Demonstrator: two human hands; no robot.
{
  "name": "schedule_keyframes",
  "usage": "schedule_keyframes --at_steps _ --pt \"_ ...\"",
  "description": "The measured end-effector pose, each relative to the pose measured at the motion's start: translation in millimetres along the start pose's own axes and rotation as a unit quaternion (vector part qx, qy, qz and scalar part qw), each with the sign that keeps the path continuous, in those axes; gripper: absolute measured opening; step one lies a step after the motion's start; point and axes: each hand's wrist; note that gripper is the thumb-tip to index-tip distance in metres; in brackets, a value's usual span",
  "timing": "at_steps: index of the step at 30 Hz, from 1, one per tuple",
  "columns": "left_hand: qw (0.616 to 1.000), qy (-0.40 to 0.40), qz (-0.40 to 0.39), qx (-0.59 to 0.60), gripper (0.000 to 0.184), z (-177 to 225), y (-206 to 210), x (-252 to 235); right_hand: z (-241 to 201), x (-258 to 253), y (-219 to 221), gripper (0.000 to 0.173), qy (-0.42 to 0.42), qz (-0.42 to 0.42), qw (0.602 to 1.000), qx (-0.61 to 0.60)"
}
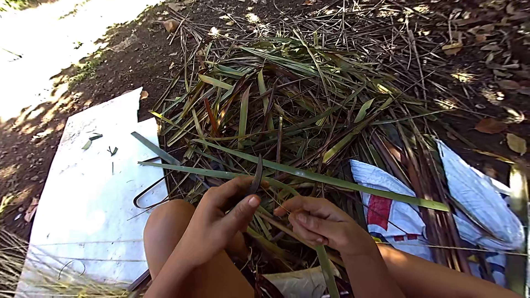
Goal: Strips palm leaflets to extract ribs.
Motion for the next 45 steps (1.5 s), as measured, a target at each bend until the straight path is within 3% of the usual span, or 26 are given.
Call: schedule_keyframes --at_steps 4,9,16,21,24,30,36,45 --pt "0.99 -0.069 0.048 0.111 0.032 6 -1 -1 4 -2 1 0.031 0.016 -0.036 0.996 -0.074" --pt "0.99 -0.056 0.068 0.108 0.027 6 -1 1 4 -9 2 0.032 0.024 -0.036 0.998 -0.053" --pt "0.993 -0.022 0.087 0.081 0.02 6 -2 3 -20 -35 27 0.03 -0.049 0.073 0.99 0.107" --pt "0.993 0.02 0.114 -0.022 0.015 7 1 6 -26 -57 58 0.018 -0.103 0.249 0.919 0.286" --pt "0.989 0.051 0.102 -0.096 0.022 8 -4 10 -23 -62 61 0.018 -0.126 0.263 0.896 0.335" --pt "0.99 0.098 0.029 -0.101 0.034 9 -12 14 -23 -59 62 0.014 -0.065 0.215 0.949 0.222" --pt "0.998 0.049 -0.021 0.019 0.05 12 -8 16 -21 -55 58 0.014 -0.025 0.195 0.98 0.029" --pt "0.998 0.044 0.015 0.029 0.034 8 2 14 -22 -52 64 0.016 -0.013 0.215 0.976 -0.036"
Point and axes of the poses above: each hand's wrist, its own x-axis away from the middle knuckle, its own y-axis out of the palm, z = x × y, and after that the axes turned 7 degrees about y, right-handed
